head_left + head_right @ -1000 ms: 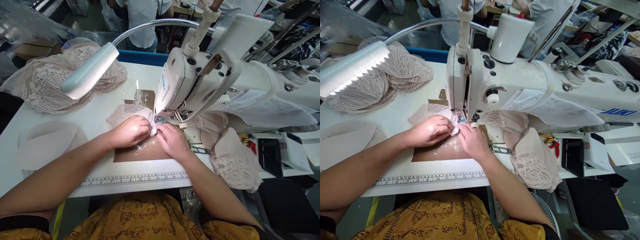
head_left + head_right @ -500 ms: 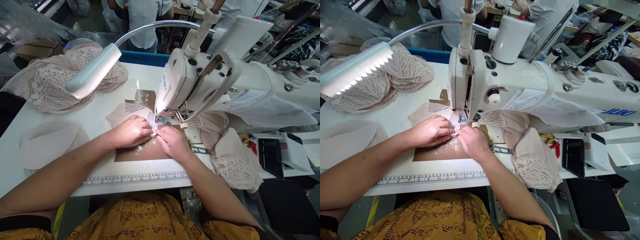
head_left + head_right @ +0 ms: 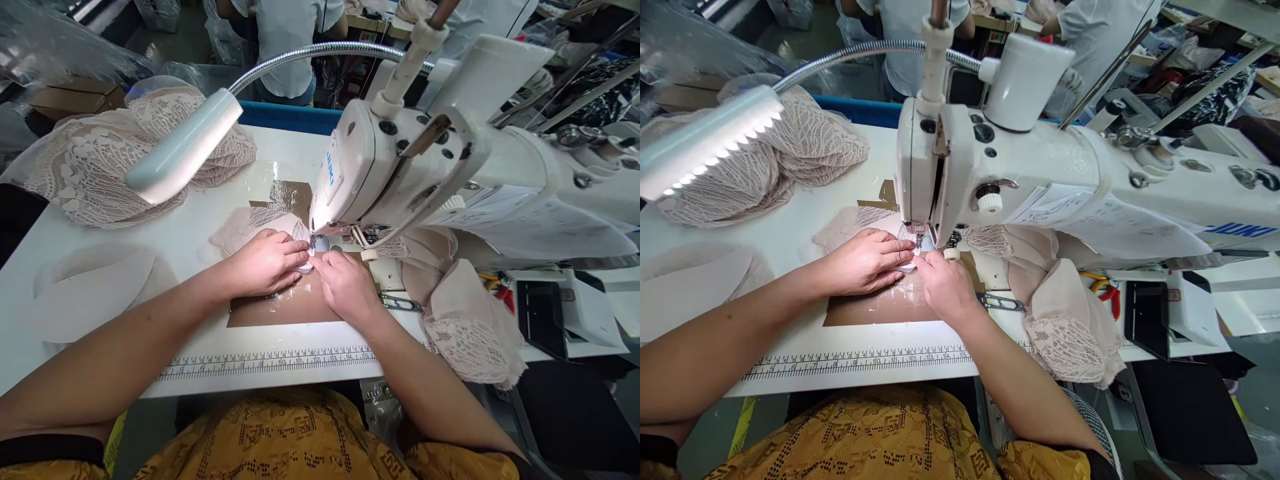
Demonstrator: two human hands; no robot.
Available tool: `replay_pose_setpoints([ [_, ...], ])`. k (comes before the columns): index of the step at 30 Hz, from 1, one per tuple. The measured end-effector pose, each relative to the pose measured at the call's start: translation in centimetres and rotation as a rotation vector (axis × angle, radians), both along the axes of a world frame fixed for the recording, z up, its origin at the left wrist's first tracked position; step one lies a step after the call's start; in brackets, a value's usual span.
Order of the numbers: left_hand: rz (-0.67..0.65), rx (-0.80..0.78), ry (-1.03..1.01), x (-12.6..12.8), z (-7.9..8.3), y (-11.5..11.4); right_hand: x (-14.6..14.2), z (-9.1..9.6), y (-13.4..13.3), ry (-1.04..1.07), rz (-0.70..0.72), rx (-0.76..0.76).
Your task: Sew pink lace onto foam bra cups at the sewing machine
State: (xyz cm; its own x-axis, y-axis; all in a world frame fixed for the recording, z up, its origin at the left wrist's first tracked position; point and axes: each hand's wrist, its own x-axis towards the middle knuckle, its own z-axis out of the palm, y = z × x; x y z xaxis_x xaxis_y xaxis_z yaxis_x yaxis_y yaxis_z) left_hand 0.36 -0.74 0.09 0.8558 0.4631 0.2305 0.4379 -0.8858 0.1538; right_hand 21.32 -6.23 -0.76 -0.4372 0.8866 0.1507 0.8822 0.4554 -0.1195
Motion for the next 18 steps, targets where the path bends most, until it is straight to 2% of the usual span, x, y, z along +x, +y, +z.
replay_pose_setpoints([
  [9,-0.041,0.096,0.06,-0.25,0.44,-0.04,0.17,-0.02,0.41,0.008,-0.101,0.016],
  [14,-0.053,0.07,0.033,-0.45,0.44,-0.04,0.34,0.29,0.13,-0.001,-0.005,0.009],
  [18,-0.053,0.038,0.008,-0.38,0.14,0.06,0.31,0.3,-0.04,-0.02,-0.001,0.012],
])
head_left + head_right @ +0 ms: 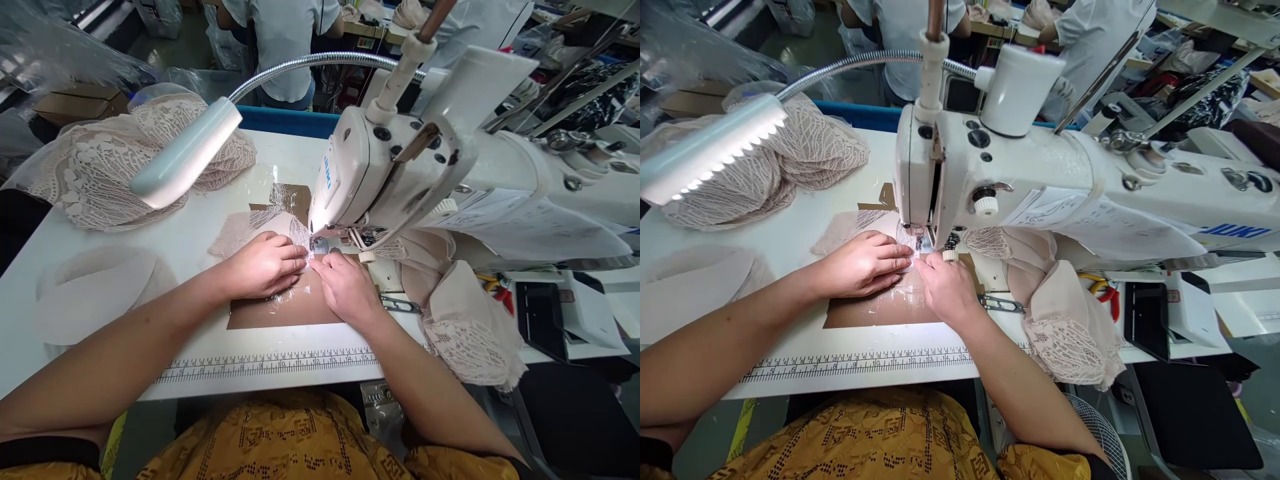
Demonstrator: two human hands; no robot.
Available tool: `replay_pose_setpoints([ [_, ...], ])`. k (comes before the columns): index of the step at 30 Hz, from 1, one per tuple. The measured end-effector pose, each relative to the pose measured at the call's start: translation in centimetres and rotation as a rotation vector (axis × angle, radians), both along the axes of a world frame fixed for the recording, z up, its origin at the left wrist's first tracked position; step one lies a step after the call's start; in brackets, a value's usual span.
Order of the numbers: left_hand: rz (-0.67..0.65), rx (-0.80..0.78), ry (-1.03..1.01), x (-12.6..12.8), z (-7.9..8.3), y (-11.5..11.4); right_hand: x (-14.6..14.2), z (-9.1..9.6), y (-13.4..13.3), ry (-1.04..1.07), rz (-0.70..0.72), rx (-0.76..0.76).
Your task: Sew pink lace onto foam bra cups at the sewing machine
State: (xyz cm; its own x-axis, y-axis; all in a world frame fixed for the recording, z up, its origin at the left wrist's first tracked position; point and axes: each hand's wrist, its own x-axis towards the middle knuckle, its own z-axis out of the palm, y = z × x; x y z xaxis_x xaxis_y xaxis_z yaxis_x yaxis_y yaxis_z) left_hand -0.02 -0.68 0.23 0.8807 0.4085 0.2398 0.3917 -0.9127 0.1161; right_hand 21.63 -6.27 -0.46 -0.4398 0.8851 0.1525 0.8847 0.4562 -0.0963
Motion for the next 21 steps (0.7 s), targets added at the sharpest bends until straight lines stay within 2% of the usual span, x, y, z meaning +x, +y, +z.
replay_pose_setpoints([
  [10,0.092,0.023,-0.038,0.0,-0.6,0.9,-0.6,-0.1,0.4,-0.057,-0.076,-0.051],
  [21,0.278,0.025,-0.08,-0.5,-1.3,1.8,0.0,-0.2,0.3,0.066,-0.044,-0.026],
])
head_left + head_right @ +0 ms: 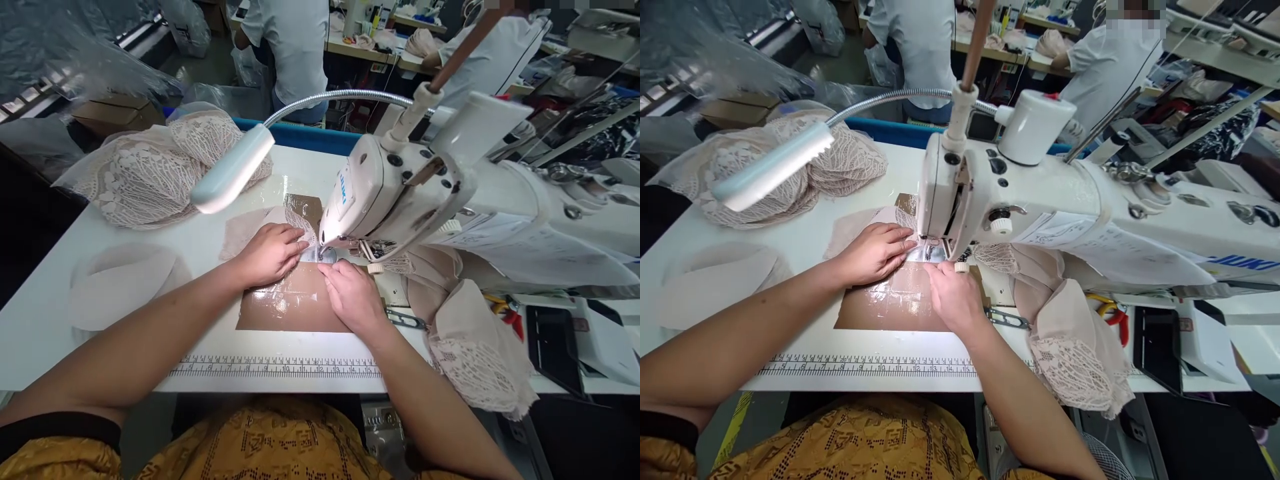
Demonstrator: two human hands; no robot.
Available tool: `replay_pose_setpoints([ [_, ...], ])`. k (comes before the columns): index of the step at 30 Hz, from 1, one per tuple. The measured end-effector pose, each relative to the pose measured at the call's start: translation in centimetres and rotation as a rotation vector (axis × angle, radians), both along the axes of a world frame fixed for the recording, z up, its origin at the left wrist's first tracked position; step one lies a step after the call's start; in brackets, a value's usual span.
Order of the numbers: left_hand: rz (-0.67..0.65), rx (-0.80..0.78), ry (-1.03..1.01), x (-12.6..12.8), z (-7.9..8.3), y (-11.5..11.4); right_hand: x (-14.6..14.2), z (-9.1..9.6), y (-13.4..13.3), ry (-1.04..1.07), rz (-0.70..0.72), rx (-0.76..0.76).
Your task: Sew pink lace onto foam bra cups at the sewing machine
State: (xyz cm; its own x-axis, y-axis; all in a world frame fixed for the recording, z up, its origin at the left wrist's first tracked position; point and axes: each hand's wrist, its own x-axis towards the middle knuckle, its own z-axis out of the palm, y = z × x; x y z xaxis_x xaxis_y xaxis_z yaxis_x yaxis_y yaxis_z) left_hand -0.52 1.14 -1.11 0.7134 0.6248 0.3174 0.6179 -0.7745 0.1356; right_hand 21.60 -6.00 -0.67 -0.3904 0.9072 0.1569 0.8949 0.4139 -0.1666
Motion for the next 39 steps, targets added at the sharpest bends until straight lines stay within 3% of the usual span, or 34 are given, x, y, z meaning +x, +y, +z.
replay_pose_setpoints([
  [9,0.231,-0.058,0.007,-0.6,0.3,0.3,0.1,-0.3,0.3,0.052,0.023,0.006],
  [14,0.373,-0.237,0.111,-0.6,1.9,0.0,0.5,-0.7,0.5,0.055,0.066,0.061],
  [17,0.39,-0.343,0.192,-0.7,4.2,-0.9,0.6,-0.8,0.7,0.061,0.083,0.074],
  [20,0.36,-0.424,0.234,-1.7,7.8,-2.6,0.6,-0.7,0.7,0.052,0.082,0.063],
  [23,0.371,-0.452,0.216,-4.7,11.4,-4.6,0.6,-0.6,0.6,0.045,0.075,0.049],
  [25,0.48,-0.437,0.255,-8.0,12.7,-5.9,0.6,-0.6,0.5,0.038,0.072,0.045],
  [28,0.875,-0.398,0.308,-13.9,11.6,-7.6,0.6,-0.7,0.3,0.032,0.077,0.051],
  [29,0.996,-0.394,0.326,-15.7,10.5,-8.2,0.6,-0.7,0.3,0.032,0.077,0.056],
  [31,1.111,-0.465,0.299,-18.7,7.8,-9.7,0.6,-0.8,0.3,0.035,0.078,0.071],
  [33,1.023,-0.458,0.067,-20.0,5.3,-11.3,0.6,-0.9,0.2,0.039,0.08,0.083],
  [35,0.938,-0.474,-0.24,-19.5,3.8,-13.0,0.6,-0.8,0.2,0.051,0.085,0.092],
  [37,0.814,-0.69,-0.521,-17.3,3.7,-14.2,0.6,-0.7,0.2,0.073,0.085,0.09],
  [39,0.594,-0.963,-0.688,-14.0,4.7,-14.5,0.6,-0.5,0.1,0.1,0.075,0.075],
])
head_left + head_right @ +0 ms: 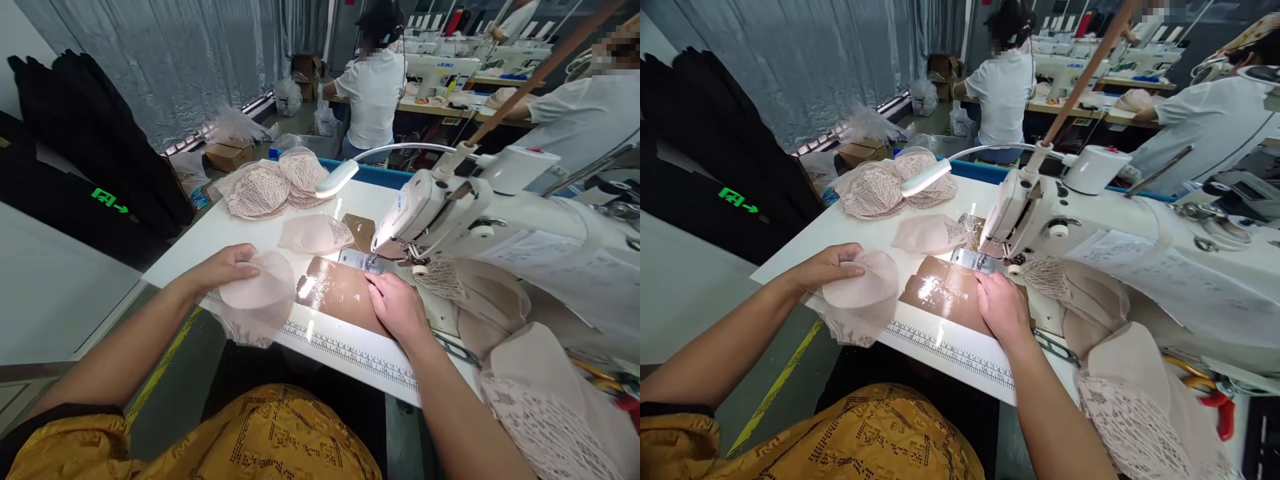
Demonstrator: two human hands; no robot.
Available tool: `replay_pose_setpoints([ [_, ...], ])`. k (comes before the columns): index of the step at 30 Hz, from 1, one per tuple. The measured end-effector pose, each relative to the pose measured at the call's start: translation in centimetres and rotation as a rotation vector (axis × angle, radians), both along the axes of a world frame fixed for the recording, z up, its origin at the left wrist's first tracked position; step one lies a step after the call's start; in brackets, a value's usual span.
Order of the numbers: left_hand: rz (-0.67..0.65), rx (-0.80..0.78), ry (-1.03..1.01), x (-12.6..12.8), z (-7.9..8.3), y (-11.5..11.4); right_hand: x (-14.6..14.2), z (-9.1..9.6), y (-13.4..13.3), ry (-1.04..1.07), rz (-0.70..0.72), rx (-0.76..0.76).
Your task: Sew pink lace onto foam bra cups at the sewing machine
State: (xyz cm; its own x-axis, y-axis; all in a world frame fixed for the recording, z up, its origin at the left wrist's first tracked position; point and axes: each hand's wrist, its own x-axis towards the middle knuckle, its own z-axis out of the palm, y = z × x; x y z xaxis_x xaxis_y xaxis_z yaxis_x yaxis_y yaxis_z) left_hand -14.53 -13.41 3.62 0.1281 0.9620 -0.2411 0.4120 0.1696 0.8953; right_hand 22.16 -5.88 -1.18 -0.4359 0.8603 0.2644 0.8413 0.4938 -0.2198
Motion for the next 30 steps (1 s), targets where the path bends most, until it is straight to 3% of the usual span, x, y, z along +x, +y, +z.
replay_pose_setpoints([
  [2,-0.2,-0.046,-0.178,3.7,1.3,0.6,0.0,0.2,-0.1,0.045,-0.018,-0.036],
  [4,-0.389,-0.009,-0.21,7.3,1.9,2.2,0.0,0.5,-0.3,0.143,-0.04,-0.07],
  [6,-0.494,0.092,-0.047,10.5,1.6,4.2,0.1,0.8,-0.5,0.299,-0.05,-0.083],
  [10,-0.499,0.397,0.43,14.8,-1.0,8.2,0.3,1.3,-0.8,0.491,-0.001,-0.076],
  [14,-0.478,0.433,0.473,15.7,-2.0,10.5,0.2,1.4,-0.8,0.313,0.114,-0.148],
  [16,-0.41,0.471,0.524,15.5,-1.5,10.8,0.0,1.4,-0.8,0.201,0.125,-0.161],
  [19,-0.336,0.654,0.643,15.4,-0.3,9.9,-0.2,1.4,-0.8,0.125,0.114,-0.14],
  [21,-0.426,0.76,0.694,15.9,0.3,8.7,-0.3,1.4,-0.8,0.084,0.104,-0.126],
  [24,-0.64,0.774,0.759,17.0,-0.2,7.3,-0.3,1.4,-1.0,0.054,0.094,-0.116],
  [30,-0.754,0.832,0.724,16.9,-2.3,8.2,-0.2,1.4,-0.9,0.095,-0.01,-0.124],
])
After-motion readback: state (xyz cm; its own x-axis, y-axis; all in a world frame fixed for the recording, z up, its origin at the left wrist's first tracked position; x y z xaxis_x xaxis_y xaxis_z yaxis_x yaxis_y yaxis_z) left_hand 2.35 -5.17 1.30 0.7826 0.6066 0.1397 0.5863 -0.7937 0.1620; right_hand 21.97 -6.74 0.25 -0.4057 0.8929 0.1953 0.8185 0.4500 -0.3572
